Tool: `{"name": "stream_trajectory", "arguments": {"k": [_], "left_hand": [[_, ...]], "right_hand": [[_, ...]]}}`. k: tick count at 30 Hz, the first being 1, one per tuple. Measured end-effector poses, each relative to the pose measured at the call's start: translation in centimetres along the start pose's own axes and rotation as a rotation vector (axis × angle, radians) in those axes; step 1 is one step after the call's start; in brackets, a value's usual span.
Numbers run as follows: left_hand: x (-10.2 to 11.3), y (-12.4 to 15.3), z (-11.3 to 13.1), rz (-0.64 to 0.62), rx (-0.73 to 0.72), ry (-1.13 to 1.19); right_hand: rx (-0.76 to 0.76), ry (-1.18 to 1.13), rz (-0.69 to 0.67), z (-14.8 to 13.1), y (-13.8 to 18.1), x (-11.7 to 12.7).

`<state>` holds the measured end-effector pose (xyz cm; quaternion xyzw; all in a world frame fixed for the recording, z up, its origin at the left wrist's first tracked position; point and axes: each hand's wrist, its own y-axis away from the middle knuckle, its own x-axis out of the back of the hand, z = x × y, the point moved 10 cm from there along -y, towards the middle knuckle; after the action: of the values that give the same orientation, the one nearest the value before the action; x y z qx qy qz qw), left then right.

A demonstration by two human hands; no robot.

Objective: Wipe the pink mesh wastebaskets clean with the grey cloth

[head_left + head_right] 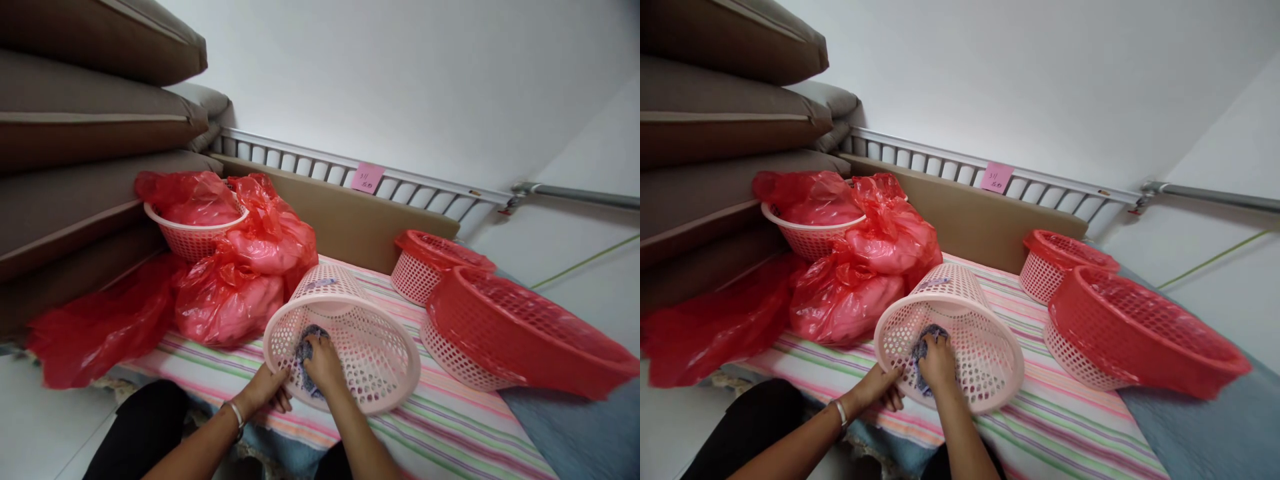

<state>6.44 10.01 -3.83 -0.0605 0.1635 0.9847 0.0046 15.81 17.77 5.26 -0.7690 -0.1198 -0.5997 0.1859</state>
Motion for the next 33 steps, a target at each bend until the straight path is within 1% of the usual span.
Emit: {"name": "stream_trajectory", "arguments": {"k": [3,7,9,11,13,15,18,24,29,31,33], "left_hand": [[0.2,0.1,0.0,0.019,-0.006,0.000],[0.5,0.2,0.4,0.047,-0.032,0.008],[0.7,0.3,0.9,0.065,-0.064,0.014],[0.9,0.4,1.3,0.080,-0.088,0.018],[0.9,0.4,1.2,0.078,-0.085,0.014],[0.6,0.5,0.9,0.064,-0.067,0.009],[0.3,0.4,0.6,0.042,-0.056,0.013],[0.2,0.2,0.3,0.044,-0.048,0.029],[0.2,0.2,0.1,0.042,-0.007,0.040],[0.1,0.2,0.0,0.037,0.013,0.050],[0.1,0.1,-0.2,0.029,0.029,0.056]], "right_hand": [[0.024,-0.026,0.010,-0.7,1.7,0.3],[0.086,-0.137,0.017,-2.6,5.2,0.7],[0.093,-0.177,0.013,-3.4,6.8,0.7],[0.081,-0.202,0.010,-3.7,7.6,0.6],[0.068,-0.216,0.020,-3.8,7.4,0.6],[0.057,-0.209,0.043,-3.4,6.5,0.6],[0.041,-0.156,0.082,-2.6,4.2,0.6],[0.016,-0.020,0.100,-0.9,-2.3,0.2],[-0.025,-0.025,0.100,1.7,-8.3,-0.7],[-0.030,-0.035,0.092,2.4,-10.1,-1.1],[-0.031,-0.050,0.075,2.8,-11.2,-1.4]]}}
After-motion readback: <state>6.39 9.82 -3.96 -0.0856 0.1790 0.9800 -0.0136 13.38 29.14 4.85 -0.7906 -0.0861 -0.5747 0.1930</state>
